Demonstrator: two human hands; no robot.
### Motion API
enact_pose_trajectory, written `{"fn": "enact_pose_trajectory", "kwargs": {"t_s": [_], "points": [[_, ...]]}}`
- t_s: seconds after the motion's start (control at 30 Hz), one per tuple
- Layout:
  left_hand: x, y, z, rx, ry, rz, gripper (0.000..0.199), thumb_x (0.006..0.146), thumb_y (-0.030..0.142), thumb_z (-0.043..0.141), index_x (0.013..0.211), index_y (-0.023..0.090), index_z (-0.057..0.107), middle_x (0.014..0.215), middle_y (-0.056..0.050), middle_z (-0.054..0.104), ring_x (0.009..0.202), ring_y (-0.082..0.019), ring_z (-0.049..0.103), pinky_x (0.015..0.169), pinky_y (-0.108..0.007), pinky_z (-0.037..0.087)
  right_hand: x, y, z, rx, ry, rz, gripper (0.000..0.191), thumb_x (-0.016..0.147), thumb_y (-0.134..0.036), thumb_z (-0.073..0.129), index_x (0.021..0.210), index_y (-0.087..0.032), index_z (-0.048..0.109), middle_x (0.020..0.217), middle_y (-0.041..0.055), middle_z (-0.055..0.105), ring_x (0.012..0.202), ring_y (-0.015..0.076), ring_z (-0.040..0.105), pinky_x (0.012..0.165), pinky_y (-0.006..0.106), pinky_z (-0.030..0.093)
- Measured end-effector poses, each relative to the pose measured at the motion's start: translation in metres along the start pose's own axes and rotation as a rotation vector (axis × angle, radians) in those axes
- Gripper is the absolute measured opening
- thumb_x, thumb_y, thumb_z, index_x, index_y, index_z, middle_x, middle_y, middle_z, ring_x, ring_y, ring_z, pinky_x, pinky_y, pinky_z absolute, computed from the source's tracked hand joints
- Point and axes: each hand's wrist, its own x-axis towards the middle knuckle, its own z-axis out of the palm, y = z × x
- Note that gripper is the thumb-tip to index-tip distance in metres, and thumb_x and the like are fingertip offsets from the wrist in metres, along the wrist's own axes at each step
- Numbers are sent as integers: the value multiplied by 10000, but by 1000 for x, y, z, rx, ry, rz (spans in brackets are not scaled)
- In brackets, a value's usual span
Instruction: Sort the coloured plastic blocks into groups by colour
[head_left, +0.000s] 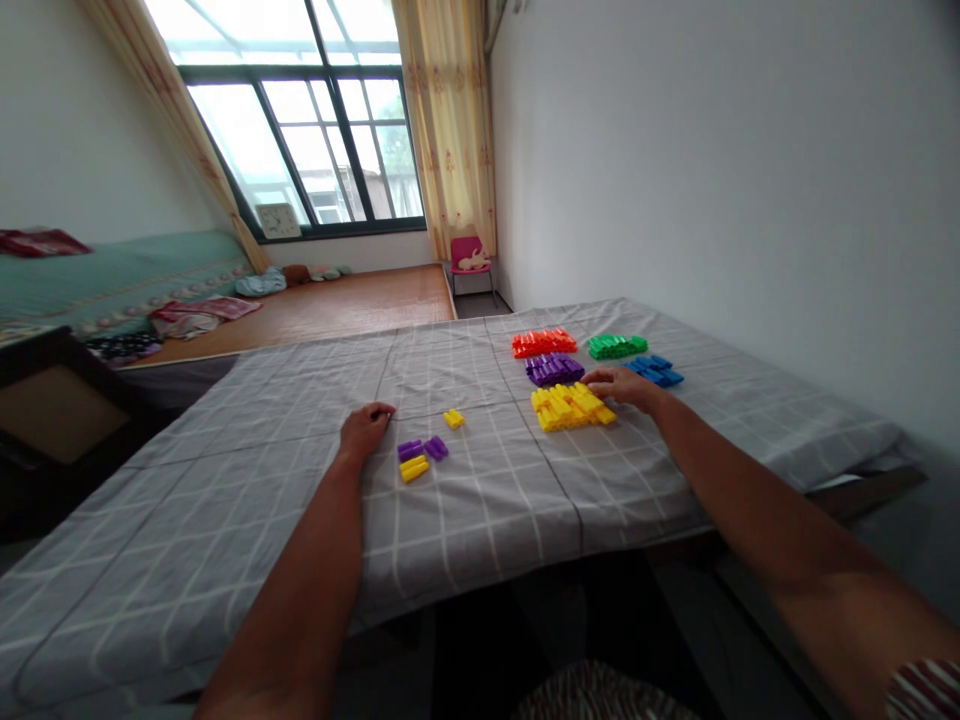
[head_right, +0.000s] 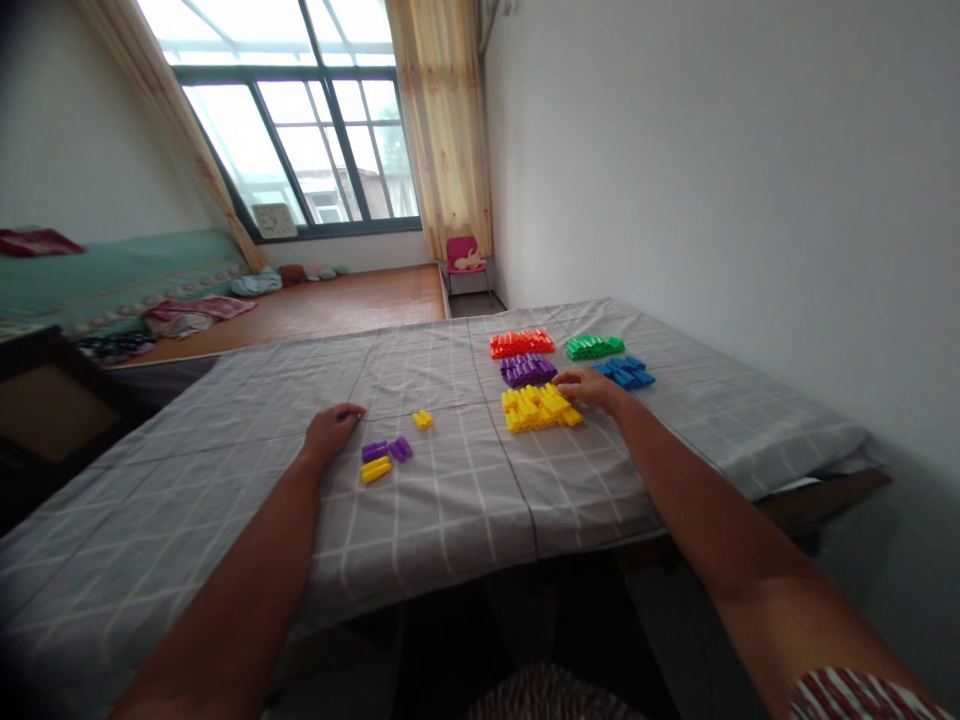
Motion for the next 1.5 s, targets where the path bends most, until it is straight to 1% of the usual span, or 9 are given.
{"fn": "enact_pose_trajectory", "kwargs": {"t_s": [0.5, 0.73, 0.93, 1.0, 1.07, 1.17, 1.23, 1.37, 1.5], "points": [[0, 0, 0, 10, -6, 2, 325, 822, 253, 472, 1016, 233, 732, 1010, -23, 735, 918, -194, 655, 768, -255, 480, -10, -7, 0, -6, 9, 24, 372, 679, -365, 703, 992, -165, 692, 892, 46, 705, 751, 157, 609, 625, 239, 465], [1, -1, 1, 17, 1, 13, 318, 822, 252, 476, 1007, 244, 733, 1011, -15, 736, 933, -194, 654, 782, -255, 482, -13, 2, -8, -53, 55, 24, 351, 756, -373, 626, 1048, -186, 678, 1014, 57, 693, 721, 125, 602, 525, 188, 398], [2, -4, 5, -1, 9, 14, 302, 825, 255, 486, 997, 254, 734, 1007, -10, 738, 946, -193, 650, 797, -259, 482, -13, -13, -7, -82, 267, -104, 318, 798, -376, 581, 1016, -160, 662, 989, 85, 696, 667, 130, 587, 600, 250, 479], [1, -3, 5, -8, 11, 5, 296, 824, 250, 489, 989, 258, 735, 989, -5, 740, 935, -188, 651, 799, -256, 483, -14, -35, 8, -92, 287, -222, 317, 817, -392, 568, 1019, -164, 656, 961, 88, 698, 685, 143, 595, 635, 267, 496], [0, -1, 5, -20, 11, -1, 297, 824, 242, 489, 989, 256, 736, 974, -3, 741, 932, -185, 650, 805, -256, 483, -17, -61, 36, -122, 170, -341, 314, 834, -403, 561, 1023, -172, 658, 931, 77, 702, 699, 149, 608, 641, 263, 498], [-3, 0, 5, -42, 14, -3, 299, 824, 234, 491, 996, 246, 736, 988, -11, 739, 941, -186, 648, 820, -260, 482, -23, -100, 94, -237, -94, -526, 264, 849, -360, 561, 1011, -185, 674, 898, 48, 709, 694, 144, 626, 652, 255, 492], [-5, 0, 5, -51, 14, 0, 298, 826, 233, 491, 993, 235, 738, 1003, -23, 737, 942, -190, 647, 823, -266, 481, -23, -118, 135, -333, -173, -635, 219, 842, -258, 562, 1014, -194, 681, 937, 39, 717, 722, 144, 641, 698, 263, 494], [-9, 0, 5, -84, 10, 13, 303, 822, 218, 490, 998, 221, 737, 997, -32, 737, 934, -190, 648, 824, -268, 480, -2, -135, 195, -531, -222, -704, 339, 798, -133, 588, 1123, -193, 665, 1076, 71, 709, 858, 185, 669, 825, 314, 491], [-9, 1, 3, -96, 3, 17, 298, 818, 204, 494, 990, 228, 737, 1017, -22, 734, 953, -180, 642, 834, -259, 475, 20, -137, 216, -660, -281, -686, 366, 785, -128, 622, 1140, -201, 672, 1111, 97, 700, 990, 234, 652, 868, 339, 481]]}}
